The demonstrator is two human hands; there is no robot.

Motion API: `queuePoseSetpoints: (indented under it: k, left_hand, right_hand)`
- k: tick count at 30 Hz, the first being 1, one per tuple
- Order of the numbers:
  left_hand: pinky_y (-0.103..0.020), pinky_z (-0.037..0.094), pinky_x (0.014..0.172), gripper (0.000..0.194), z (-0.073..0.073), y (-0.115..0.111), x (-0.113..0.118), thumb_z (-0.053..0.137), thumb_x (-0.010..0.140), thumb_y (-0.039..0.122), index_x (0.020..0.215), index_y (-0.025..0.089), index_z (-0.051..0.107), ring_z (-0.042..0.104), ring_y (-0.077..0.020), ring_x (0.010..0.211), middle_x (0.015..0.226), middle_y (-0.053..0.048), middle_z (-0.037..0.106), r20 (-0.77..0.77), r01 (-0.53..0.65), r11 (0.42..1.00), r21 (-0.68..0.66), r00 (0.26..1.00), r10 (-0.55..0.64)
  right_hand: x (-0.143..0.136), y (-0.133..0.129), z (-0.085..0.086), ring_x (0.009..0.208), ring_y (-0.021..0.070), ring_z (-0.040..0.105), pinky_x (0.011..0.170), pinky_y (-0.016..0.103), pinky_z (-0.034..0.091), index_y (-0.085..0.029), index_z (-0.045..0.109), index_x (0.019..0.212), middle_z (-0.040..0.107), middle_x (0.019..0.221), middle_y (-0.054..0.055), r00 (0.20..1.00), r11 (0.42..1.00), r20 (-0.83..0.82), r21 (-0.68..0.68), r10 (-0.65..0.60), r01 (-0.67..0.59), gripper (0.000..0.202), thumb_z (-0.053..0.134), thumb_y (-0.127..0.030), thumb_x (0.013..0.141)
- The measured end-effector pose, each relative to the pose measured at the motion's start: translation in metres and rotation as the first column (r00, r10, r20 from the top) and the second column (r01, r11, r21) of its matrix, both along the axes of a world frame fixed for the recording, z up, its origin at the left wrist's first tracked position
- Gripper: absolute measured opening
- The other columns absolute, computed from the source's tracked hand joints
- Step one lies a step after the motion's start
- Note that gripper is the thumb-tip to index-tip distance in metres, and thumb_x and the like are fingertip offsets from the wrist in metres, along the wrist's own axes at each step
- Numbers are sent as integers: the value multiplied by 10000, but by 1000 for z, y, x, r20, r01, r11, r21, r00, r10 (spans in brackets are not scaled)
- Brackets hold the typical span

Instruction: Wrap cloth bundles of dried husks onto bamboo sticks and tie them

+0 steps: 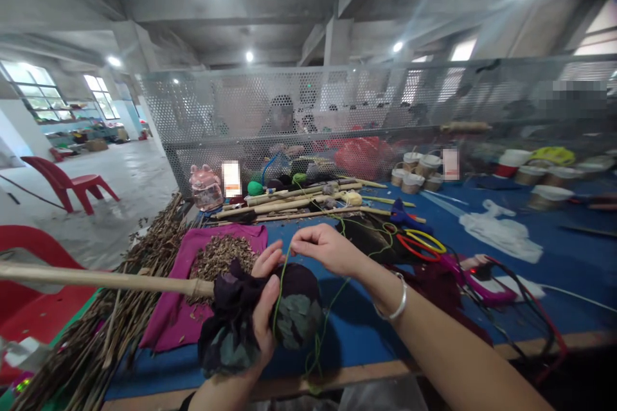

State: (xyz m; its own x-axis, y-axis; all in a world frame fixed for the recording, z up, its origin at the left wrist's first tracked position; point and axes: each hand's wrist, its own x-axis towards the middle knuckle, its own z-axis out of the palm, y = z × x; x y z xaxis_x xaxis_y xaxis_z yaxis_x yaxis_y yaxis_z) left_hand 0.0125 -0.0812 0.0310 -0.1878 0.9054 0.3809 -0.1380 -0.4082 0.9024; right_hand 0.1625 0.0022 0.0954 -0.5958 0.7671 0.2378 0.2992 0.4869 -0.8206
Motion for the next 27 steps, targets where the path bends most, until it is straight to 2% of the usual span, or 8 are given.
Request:
queuePoseSetpoints:
  k: [3, 6, 9, 13, 15, 18, 24, 27]
  left_hand:
    - [-403, 228, 1137, 317, 7, 0, 5, 467, 892, 403, 1011, 214, 692, 398, -261, 1325, 1426, -49, 473, 57, 20, 998, 59, 998, -24]
    - [-406, 345, 1069, 298, 12, 8, 11, 474, 884, 405, 908, 205, 694, 502, -258, 1239, 1295, -71, 601, 244, 68, 998, 9, 967, -69]
    - [-342, 469, 922, 285, 16, 19, 16, 524, 850, 414, 878, 186, 692, 614, -234, 1068, 1148, -76, 685, 333, -15, 999, -31, 942, 25]
    - [-274, 509, 801, 307, 24, 29, 26, 552, 806, 434, 899, 176, 690, 646, -197, 953, 1069, -59, 705, 429, -107, 991, -83, 893, 132]
    - [-275, 525, 735, 293, 28, 33, 31, 557, 787, 429, 910, 192, 679, 665, -184, 863, 1018, -38, 713, 514, -94, 989, -115, 846, 140]
    - [-279, 527, 635, 330, 30, 37, 37, 552, 765, 445, 958, 199, 659, 674, -176, 695, 840, -21, 727, 571, -14, 989, -144, 815, 95]
    - [-222, 483, 581, 410, 27, 42, 41, 537, 774, 504, 1050, 216, 631, 652, -144, 662, 810, -3, 721, 541, 69, 970, -234, 838, 71]
    - [-220, 490, 653, 318, 33, 41, 42, 579, 756, 467, 929, 208, 645, 656, -135, 692, 793, 17, 713, 575, 48, 967, -249, 811, 108]
  right_hand:
    - [-4, 8, -8, 564, 100, 442, 567, 228, 355, -125, 647, 677, 542, 575, -26, 998, 990, 17, -131, 58, -55, 294, 561, -386, 782]
    - [-12, 0, -25, 579, 106, 439, 576, 234, 379, -133, 606, 624, 535, 566, -32, 992, 964, -82, -241, 93, -110, 292, 638, -413, 700]
    - [-22, -27, -51, 549, 101, 432, 507, 208, 354, -160, 615, 763, 528, 560, -36, 936, 934, -340, -356, -91, -39, 318, 653, -466, 686]
    - [-34, -75, -89, 458, 110, 445, 363, 178, 188, -236, 475, 1146, 550, 621, -20, 799, 736, -468, -676, -377, -49, 478, 485, -559, 794]
    - [-37, -95, -103, 630, 154, 557, 401, 203, 314, -272, 402, 1209, 607, 880, 52, 741, 793, -456, -586, -492, 166, 482, 524, -498, 801]
    - [-37, -109, -109, 909, 222, 565, 673, 318, 488, -264, 468, 1138, 507, 1202, 130, 700, 833, -462, -202, -545, 515, 397, 580, -441, 801]
    - [-31, -94, -90, 697, 171, 563, 620, 270, 456, -183, 593, 920, 627, 800, 61, 840, 935, -410, -150, -354, 321, 262, 473, -415, 897]
    - [-17, -85, -88, 694, 163, 574, 634, 263, 416, -177, 625, 850, 647, 761, 61, 930, 950, -232, 52, -287, 306, 259, 417, -310, 924]
